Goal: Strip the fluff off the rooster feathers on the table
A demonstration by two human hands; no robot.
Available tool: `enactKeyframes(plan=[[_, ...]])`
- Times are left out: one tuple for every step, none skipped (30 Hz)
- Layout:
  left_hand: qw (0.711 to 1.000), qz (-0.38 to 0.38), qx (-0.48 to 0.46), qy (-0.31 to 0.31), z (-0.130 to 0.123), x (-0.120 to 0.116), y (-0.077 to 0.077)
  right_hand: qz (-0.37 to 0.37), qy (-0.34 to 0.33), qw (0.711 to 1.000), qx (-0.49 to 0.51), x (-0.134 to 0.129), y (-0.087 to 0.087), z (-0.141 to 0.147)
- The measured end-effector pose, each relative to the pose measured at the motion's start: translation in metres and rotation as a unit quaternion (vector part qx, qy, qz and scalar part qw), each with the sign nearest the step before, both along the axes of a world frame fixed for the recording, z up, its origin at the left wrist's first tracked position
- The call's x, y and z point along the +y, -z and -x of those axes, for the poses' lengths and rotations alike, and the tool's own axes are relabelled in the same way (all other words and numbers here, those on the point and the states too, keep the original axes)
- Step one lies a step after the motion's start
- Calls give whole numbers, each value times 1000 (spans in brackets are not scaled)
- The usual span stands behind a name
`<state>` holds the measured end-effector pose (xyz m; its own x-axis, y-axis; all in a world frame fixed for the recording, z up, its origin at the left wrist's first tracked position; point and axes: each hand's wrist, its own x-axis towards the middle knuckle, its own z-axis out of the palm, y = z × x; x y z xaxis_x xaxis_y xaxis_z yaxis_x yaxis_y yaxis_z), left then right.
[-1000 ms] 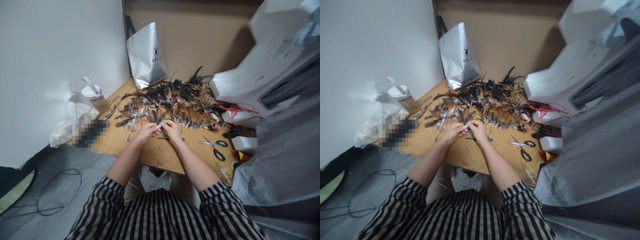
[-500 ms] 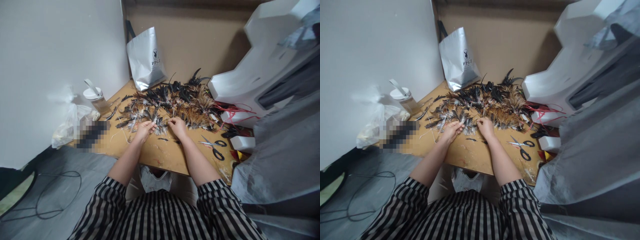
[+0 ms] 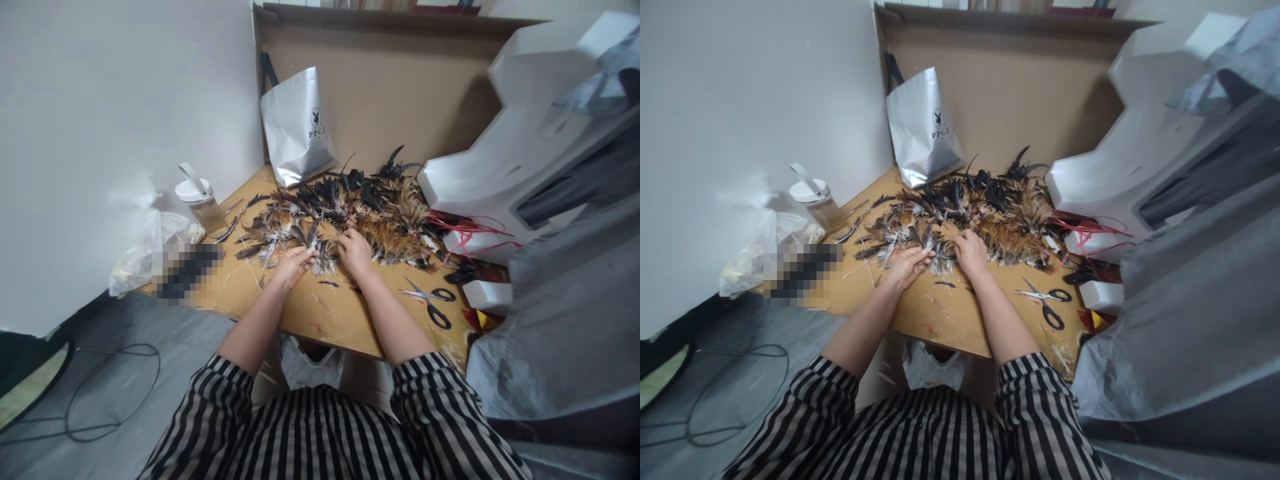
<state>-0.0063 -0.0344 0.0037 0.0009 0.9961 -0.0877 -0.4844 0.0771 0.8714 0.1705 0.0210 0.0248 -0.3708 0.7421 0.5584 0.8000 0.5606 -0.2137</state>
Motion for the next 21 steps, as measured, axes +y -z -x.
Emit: enactKeyframes(plan=[[1000, 2, -5, 7, 0, 0, 0, -21, -9, 1000, 18, -3, -2, -1], [1000, 4, -11, 15, 0, 0, 1, -39, -16, 999, 33, -6, -4, -2], [1000, 6, -18, 25, 0, 0, 1, -53, -22, 997, 44, -10, -5, -2], [999, 8, -25, 36, 0, 0, 1, -64, -28, 996, 53, -13, -6, -2], [998, 11, -31, 50, 0, -1, 0, -73, -33, 995, 58, -16, -7, -1], [997, 13, -36, 64, 0, -1, 0, -79, -39, 994, 60, -18, -6, 1], [996, 15, -40, 79, 0, -2, 0, -83, -45, 994, 60, -20, -6, 3], [995, 16, -44, 91, 0, -2, -1, -85, -50, 993, 58, -22, -5, 5], [994, 17, -47, 100, 0, -3, -1, -86, -56, 993, 55, -24, -4, 7], [993, 18, -49, 106, 0, -3, -1, -86, -61, 993, 51, -25, -3, 9], [993, 17, -52, 108, 0, -3, -1, -86, -66, 993, 48, -26, -2, 11], [993, 15, -55, 108, 0, -3, -1, -85, -71, 993, 46, -27, -1, 12], [992, 13, -58, 108, 0, -3, -1, -85, -75, 993, 45, -28, -1, 13], [992, 12, -62, 107, 1, -3, -1, -84, -79, 992, 45, -29, 0, 13], [992, 11, -65, 107, 1, -3, -1, -82, -81, 992, 44, -29, 0, 13], [992, 11, -67, 108, 1, -3, -1, -79, -83, 992, 43, -29, 0, 13], [992, 13, -66, 110, 1, -3, -1, -75, -84, 993, 42, -30, 0, 12], [992, 15, -62, 112, 1, -3, -1, -69, -83, 993, 39, -30, -1, 12], [992, 17, -57, 114, 1, -3, -1, -60, -82, 994, 35, -31, -1, 12], [992, 19, -52, 114, 1, -3, -1, -49, -80, 995, 32, -32, -2, 12], [992, 21, -46, 112, 1, -3, -1, -36, -80, 996, 31, -33, -3, 12]])
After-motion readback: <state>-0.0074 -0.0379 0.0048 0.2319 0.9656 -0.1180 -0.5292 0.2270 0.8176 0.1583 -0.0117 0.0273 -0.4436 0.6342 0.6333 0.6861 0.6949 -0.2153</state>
